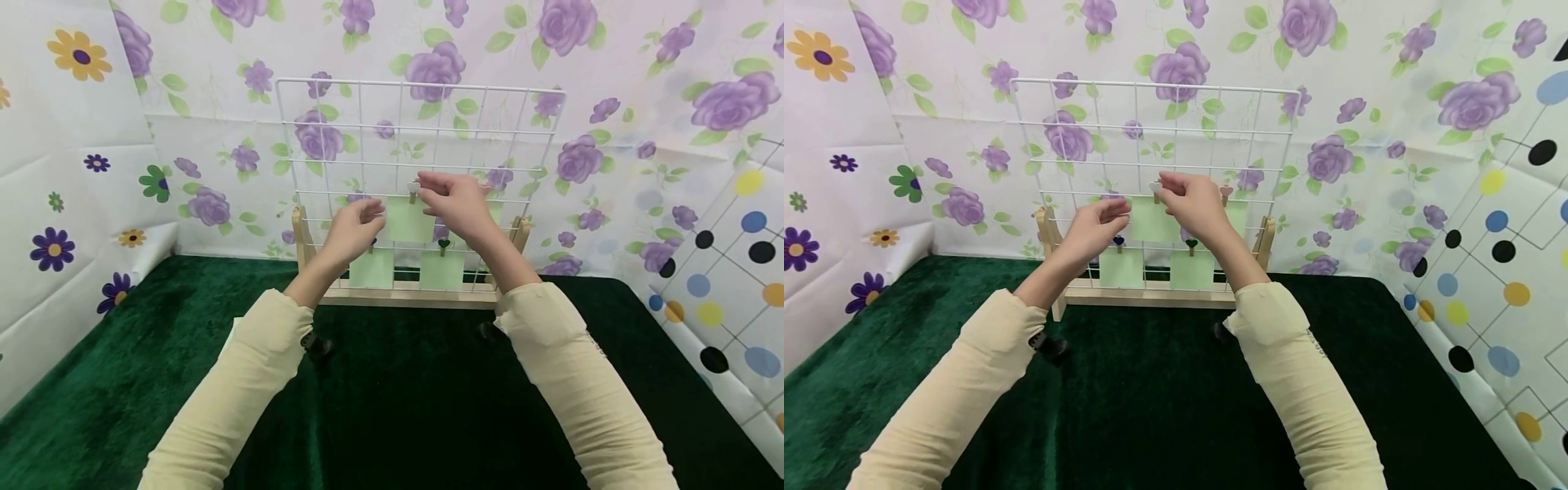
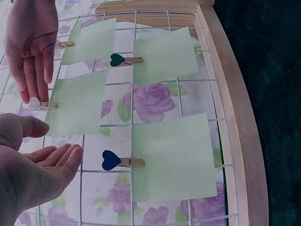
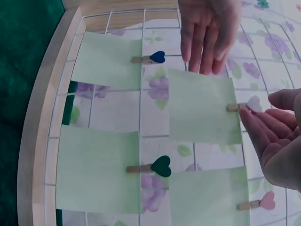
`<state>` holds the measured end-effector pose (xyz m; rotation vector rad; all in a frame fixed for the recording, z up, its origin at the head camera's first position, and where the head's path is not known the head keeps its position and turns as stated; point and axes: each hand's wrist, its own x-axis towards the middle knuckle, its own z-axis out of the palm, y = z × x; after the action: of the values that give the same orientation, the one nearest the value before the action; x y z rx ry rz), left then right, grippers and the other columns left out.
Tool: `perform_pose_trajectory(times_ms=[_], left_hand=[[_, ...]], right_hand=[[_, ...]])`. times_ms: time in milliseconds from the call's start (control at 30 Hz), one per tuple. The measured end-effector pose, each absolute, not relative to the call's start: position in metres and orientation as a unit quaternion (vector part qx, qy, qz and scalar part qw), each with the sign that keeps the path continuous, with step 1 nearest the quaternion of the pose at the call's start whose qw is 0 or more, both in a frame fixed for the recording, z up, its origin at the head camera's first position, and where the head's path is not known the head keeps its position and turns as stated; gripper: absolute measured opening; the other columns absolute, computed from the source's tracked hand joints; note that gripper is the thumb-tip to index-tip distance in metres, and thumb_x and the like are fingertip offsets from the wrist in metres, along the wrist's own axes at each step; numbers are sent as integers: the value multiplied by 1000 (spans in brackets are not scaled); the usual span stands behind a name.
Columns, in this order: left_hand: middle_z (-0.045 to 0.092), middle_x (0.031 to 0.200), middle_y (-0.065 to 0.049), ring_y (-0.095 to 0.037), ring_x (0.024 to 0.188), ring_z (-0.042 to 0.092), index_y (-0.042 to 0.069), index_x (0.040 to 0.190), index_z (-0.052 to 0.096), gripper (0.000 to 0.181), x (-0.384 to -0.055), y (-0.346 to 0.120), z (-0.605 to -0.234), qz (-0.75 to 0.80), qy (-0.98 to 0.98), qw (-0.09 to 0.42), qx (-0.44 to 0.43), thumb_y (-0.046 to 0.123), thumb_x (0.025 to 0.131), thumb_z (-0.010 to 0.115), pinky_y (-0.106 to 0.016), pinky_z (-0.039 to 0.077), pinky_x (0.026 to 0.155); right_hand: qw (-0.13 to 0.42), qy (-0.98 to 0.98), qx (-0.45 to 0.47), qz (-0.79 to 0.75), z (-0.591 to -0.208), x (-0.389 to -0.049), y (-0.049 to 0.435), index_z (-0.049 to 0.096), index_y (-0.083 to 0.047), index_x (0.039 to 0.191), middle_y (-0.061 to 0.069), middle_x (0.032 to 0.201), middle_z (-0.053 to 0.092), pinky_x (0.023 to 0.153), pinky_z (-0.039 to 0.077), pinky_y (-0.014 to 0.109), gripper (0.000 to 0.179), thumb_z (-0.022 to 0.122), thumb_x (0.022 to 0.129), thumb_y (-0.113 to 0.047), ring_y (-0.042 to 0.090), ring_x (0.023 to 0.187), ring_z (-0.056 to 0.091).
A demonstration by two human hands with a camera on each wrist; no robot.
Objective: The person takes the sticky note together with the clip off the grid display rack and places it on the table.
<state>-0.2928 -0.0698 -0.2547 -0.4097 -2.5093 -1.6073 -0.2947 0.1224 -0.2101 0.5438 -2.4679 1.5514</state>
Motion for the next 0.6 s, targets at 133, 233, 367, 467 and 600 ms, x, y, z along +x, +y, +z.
perform_pose_trajectory(times_ms=[133,233,367,467,600], left_hand=[[57,133,-12,-26,124,51,0,137,50,40,-295,-67,-255,-537,-830,70,-132,12,99,53,-35,44,99],[58,130,-13,-26,123,51,0,135,52,38,-297,-66,-255,-545,-826,70,-125,11,98,54,-36,44,98],[59,128,-14,-26,121,52,1,132,54,35,-299,-65,-255,-553,-823,66,-115,10,98,55,-36,45,96],[60,125,-14,-25,119,54,1,130,56,33,-300,-63,-256,-558,-819,64,-113,8,97,55,-36,46,95],[60,122,-15,-25,115,55,-1,129,56,33,-300,-61,-256,-580,-805,57,-107,4,96,54,-34,47,94]], right_hand=[[86,-832,182,518,-208,-297,117,50,0,138,15,135,55,81,54,29,43,57,98,-12,23,115,59],[84,-832,183,517,-208,-299,114,50,2,138,15,136,54,81,54,29,43,56,98,-11,24,115,59],[85,-836,181,510,-209,-302,110,52,2,136,15,134,56,80,54,29,41,56,97,-9,24,114,60],[92,-841,177,503,-210,-303,108,54,0,135,13,132,57,80,54,29,39,56,97,-8,24,111,61],[107,-847,170,492,-210,-304,107,59,-1,131,11,129,60,78,55,28,35,56,97,-7,24,106,63]])
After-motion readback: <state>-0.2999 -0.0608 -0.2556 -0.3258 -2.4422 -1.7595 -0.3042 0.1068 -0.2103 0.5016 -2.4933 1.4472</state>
